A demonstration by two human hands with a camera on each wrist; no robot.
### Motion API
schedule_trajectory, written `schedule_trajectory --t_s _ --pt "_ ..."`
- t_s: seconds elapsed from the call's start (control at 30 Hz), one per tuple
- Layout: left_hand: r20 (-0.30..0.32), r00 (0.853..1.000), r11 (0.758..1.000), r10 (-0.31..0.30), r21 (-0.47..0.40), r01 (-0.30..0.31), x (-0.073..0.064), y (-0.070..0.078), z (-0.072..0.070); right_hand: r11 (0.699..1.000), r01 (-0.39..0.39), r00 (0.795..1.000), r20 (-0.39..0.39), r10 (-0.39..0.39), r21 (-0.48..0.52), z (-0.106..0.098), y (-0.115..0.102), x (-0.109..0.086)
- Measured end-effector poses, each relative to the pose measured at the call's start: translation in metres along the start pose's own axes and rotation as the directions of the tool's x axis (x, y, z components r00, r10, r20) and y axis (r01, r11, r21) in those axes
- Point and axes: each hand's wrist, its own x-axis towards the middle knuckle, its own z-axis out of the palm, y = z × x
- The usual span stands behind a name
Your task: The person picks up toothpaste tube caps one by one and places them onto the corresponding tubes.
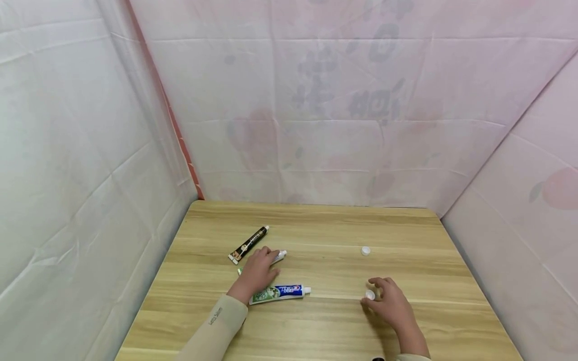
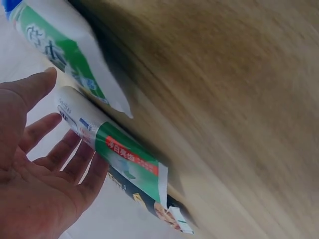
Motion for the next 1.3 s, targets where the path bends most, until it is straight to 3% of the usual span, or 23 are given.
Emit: schedule_trajectory --t_s 0.8,1.3 --pt "0.066 0.996 0.998 -0.059 0.025 0.057 0.009 -0.005 0.005 0.998 -0.052 0.999 -0.002 0.052 0.041 0.007 0.015 -0.001" --pt "0.066 0.997 0.996 -0.047 0.077 0.042 0.013 -0.007 0.013 0.996 -0.075 0.997 0.005 0.075 0.051 0.006 0.019 -0.002"
